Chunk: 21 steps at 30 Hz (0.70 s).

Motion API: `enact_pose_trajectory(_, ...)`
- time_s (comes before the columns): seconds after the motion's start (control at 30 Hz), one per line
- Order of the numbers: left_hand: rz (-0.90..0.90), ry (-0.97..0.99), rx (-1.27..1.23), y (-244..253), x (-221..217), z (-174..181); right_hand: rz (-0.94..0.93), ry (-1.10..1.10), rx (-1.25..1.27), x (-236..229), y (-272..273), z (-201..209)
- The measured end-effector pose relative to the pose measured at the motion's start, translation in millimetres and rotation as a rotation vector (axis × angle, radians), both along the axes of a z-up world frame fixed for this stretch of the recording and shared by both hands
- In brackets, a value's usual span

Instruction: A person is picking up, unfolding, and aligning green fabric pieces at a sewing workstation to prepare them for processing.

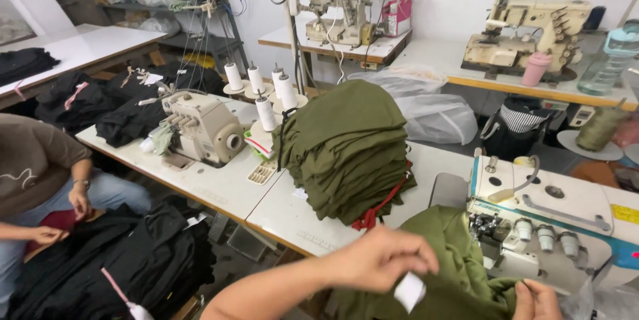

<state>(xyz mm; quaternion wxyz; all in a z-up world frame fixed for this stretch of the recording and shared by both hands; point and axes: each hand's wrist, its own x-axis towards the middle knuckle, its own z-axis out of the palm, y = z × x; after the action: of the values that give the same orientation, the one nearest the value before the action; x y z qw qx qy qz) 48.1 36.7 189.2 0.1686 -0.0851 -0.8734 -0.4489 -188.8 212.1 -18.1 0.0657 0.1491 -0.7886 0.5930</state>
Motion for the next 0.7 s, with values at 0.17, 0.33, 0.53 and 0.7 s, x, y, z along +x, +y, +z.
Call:
enact_pose_trajectory(0.17, 0.055, -0.313, -0.189, -5, -28, -75, 0.114, -0.042, 0.005, -58, 1, -108)
enact_pose_trajectory(0.33, -0.084, -0.499, -0.185, 8, -25, -95, 0.240, -0.295, 0.087, -56, 14, -97)
enact_pose_trajectory(0.53, -0.208, -0.227, -0.130, 20, -47, -92, -0.094, 0.005, 0.098, -50, 18, 4)
enact_pose_trajectory(0.7, -0.139, -0.251, -0.129, 47, -44, -78, 0.324, 0.210, 0.113, -22, -19, -18)
